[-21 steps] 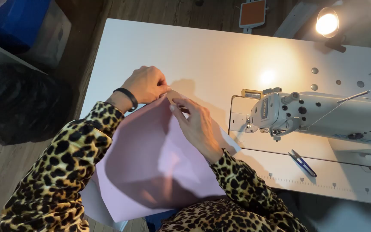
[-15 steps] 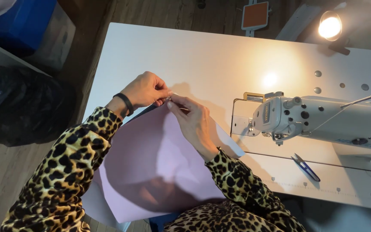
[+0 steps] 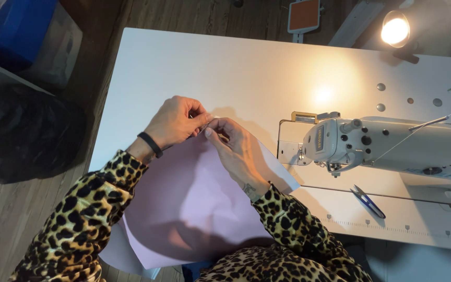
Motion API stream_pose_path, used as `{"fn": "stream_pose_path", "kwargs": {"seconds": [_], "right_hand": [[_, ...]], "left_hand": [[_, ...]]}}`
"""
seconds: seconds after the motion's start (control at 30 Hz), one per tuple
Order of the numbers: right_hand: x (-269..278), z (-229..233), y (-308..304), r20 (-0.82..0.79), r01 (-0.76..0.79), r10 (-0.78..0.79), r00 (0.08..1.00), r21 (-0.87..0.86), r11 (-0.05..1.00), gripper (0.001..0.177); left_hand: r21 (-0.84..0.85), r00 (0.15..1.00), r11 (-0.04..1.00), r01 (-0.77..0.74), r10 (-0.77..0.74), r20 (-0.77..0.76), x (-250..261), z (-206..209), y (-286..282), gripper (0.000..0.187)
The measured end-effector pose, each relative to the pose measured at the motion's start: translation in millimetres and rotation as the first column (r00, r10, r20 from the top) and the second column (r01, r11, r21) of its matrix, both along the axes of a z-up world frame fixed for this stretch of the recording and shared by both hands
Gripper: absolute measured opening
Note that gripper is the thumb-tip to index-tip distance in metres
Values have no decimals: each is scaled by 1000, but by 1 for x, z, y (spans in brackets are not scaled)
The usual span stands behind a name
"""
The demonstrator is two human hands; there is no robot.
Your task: Sewing together pieces of pink and black material using an industrial sewing machine and trimming excess thread.
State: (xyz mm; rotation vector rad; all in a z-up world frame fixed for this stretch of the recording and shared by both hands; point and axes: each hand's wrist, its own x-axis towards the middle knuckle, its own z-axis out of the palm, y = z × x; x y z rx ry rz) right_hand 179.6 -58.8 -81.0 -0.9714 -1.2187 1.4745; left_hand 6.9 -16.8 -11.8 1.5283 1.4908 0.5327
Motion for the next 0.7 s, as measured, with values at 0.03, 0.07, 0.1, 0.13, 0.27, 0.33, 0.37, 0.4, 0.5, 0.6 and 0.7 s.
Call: {"fn": "stream_pose_path", "kwargs": {"seconds": [0.03, 0.07, 0.1, 0.13, 0.27, 0.33, 0.37, 0.4, 0.5, 0.6, 0.7], "right_hand": [[1, 1, 0, 0, 2, -2, 1000, 3, 1000, 9], [1, 2, -1, 40, 27, -29, 999, 37, 999, 8], [1, 3, -3, 78, 51, -56, 995, 71, 996, 8], [1, -1, -5, 78, 46, -52, 996, 70, 996, 8], [0, -12, -11, 65, 106, -125, 990, 239, 965, 4], [1, -16, -11, 65, 123, -153, 986, 332, 935, 4], [1, -18, -11, 90, 121, -180, 980, 450, 885, 6], [2, -20, -10, 112, 109, -206, 972, 560, 821, 9], [4, -15, -10, 187, 60, -275, 943, 718, 693, 15], [3, -8, -12, 201, 77, -275, 940, 660, 747, 18], [-2, -44, -12, -14, 168, -178, 984, 413, 895, 20]], "left_hand": [[3, 1000, 1000, 2, -2, 0, 2, -2, 0, 27], [26, 1000, 1000, 6, -6, 16, 3, -4, -3, 29], [48, 999, 999, 9, -10, 31, 3, -7, -6, 31], [46, 1000, 999, 4, -6, 31, 5, -7, -9, 31], [144, 1000, 989, 13, -15, 11, 11, -6, -17, 27], [104, 999, 995, 6, -11, 44, 10, -13, -17, 28], [83, 993, 997, 5, -14, 114, 9, -20, -17, 29], [60, 983, 998, 1, -12, 184, 7, -27, -18, 31], [-61, 920, 998, 2, 22, 391, 3, -31, -17, 28], [-6, 952, 1000, 5, -3, 305, 0, -19, -16, 27], [-46, 978, 999, -6, 15, 210, 2, -11, -17, 31]]}}
